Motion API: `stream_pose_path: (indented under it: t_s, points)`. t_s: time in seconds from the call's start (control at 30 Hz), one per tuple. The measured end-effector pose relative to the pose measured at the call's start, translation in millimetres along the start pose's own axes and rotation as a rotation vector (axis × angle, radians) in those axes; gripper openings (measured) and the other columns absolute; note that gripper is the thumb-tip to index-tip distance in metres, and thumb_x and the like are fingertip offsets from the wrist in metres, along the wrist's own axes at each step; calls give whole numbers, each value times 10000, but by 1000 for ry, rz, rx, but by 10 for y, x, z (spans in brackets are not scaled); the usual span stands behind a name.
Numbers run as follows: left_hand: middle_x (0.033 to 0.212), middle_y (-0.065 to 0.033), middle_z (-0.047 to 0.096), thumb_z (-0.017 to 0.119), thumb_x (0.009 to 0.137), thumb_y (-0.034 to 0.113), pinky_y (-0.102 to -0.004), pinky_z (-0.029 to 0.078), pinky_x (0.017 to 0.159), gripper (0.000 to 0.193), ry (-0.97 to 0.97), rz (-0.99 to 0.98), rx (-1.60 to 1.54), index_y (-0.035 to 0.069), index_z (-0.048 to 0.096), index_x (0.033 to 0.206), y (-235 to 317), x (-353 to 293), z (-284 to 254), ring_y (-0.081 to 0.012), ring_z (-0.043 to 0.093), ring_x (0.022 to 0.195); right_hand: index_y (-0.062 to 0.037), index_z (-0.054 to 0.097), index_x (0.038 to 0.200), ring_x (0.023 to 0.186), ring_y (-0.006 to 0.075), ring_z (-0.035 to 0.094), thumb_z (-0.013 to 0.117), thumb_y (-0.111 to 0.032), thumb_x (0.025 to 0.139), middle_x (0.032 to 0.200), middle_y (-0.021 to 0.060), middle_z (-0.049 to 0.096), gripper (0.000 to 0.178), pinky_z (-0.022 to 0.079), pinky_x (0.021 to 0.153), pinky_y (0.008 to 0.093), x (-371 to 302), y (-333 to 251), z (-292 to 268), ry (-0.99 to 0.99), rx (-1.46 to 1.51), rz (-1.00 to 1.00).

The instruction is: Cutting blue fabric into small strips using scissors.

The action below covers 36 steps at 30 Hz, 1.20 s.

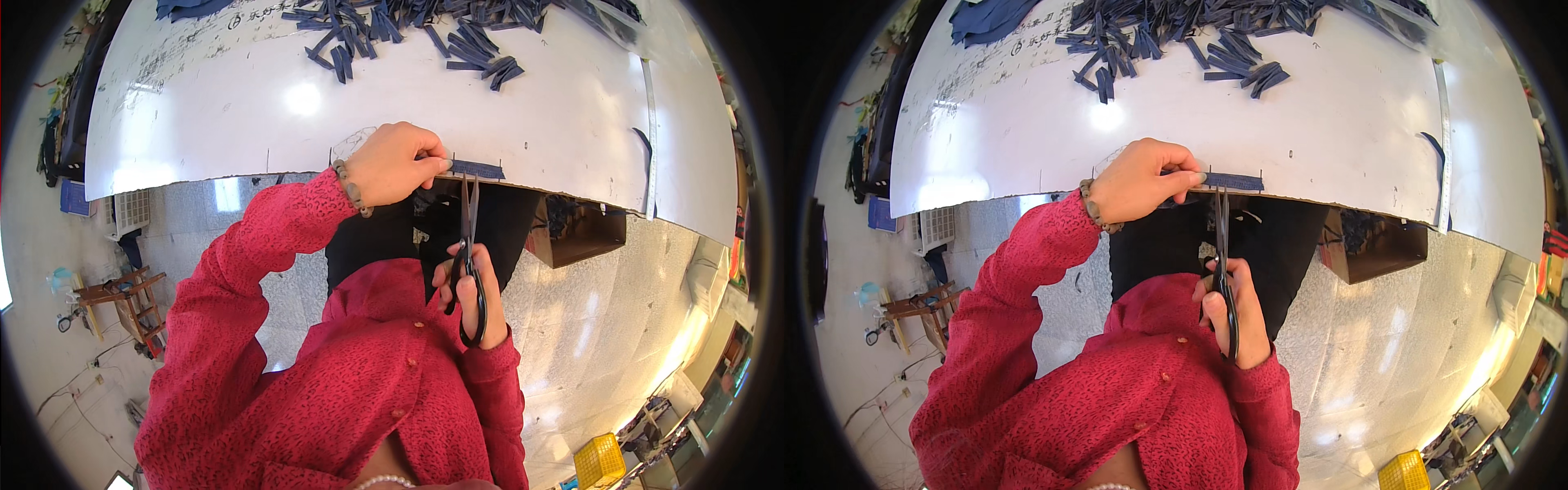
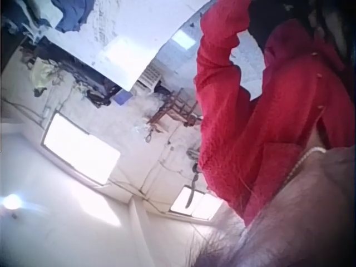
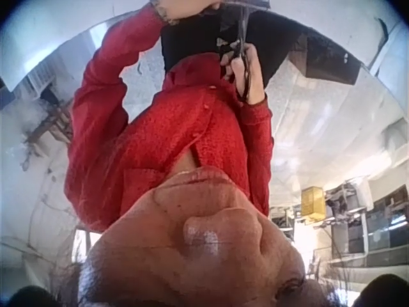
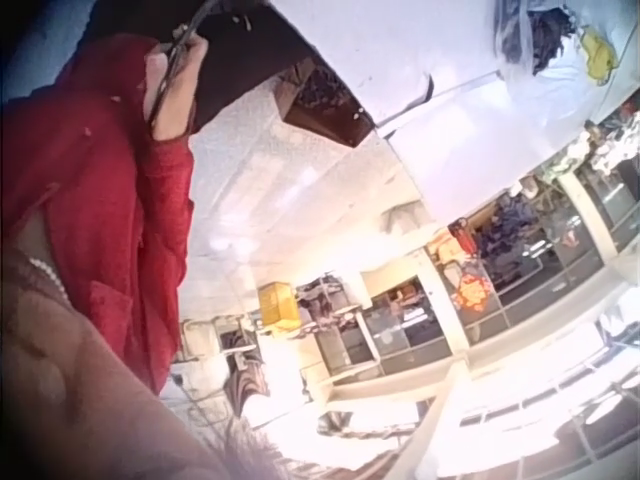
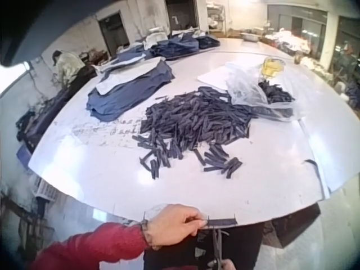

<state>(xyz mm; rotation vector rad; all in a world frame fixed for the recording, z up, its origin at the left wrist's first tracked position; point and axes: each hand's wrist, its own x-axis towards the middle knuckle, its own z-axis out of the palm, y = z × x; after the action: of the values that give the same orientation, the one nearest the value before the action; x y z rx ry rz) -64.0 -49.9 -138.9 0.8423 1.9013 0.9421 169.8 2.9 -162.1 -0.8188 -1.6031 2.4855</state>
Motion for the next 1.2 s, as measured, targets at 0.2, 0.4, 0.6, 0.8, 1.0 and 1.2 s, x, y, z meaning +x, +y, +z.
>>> stream_pose_path:
  t_s: [0.2, 0.4, 0.6, 0.8, 1.0, 1.2]
  points:
    - [644, -78, 660, 597, 830, 162, -283, 492, 591, 190, -10, 5, -7, -13, 670, 825, -18, 1, -15, -146, 642, 581, 3, 399, 1148, 575, 82, 457, 520, -502, 898, 764, 69, 523, 577, 417, 512, 216, 0, -26, 0, -28, -116, 49]
    - [632, -69, 655, 595, 836, 165, -287, 486, 587, 189, -17, 3, -22, -8, 671, 821, -36, 7, -8, -143, 634, 580, -6, 410, 1124, 561, 78, 433, 461, -452, 946, 740, 64, 499, 482, 428, 496, 228, 143, -93, 98, 16, -213, 67]
    - [616, -61, 648, 602, 837, 175, -285, 478, 576, 187, -28, -11, -24, 4, 673, 817, -30, 8, -15, -138, 618, 565, -5, 444, 1077, 481, 84, 487, 567, -447, 904, 666, 43, 520, 490, 408, 442, 224, 286, -40, 168, 114, -118, 54]
    - [606, -61, 644, 604, 833, 178, -285, 474, 568, 188, -26, 9, -45, 5, 671, 801, -58, 12, -16, -134, 610, 554, -17, 473, 1020, 449, 81, 477, 579, -440, 900, 584, 12, 487, 452, 377, 416, 231, 313, -96, 165, 155, -195, 83]
    - [603, -62, 642, 598, 826, 169, -286, 475, 563, 184, -15, 37, -73, 2, 667, 794, -113, 25, 4, -140, 610, 550, -14, 515, 926, 458, 70, 442, 602, -409, 896, 535, 14, 479, 405, 343, 433, 238, 345, -170, 180, 225, -336, 133]
    - [617, -68, 646, 596, 829, 171, -285, 478, 567, 191, -9, 44, -69, -6, 662, 803, -97, 13, -1, -142, 617, 558, -6, 529, 898, 484, 70, 436, 612, -367, 899, 529, 22, 485, 369, 347, 457, 246, 361, -279, 199, 245, -416, 178]
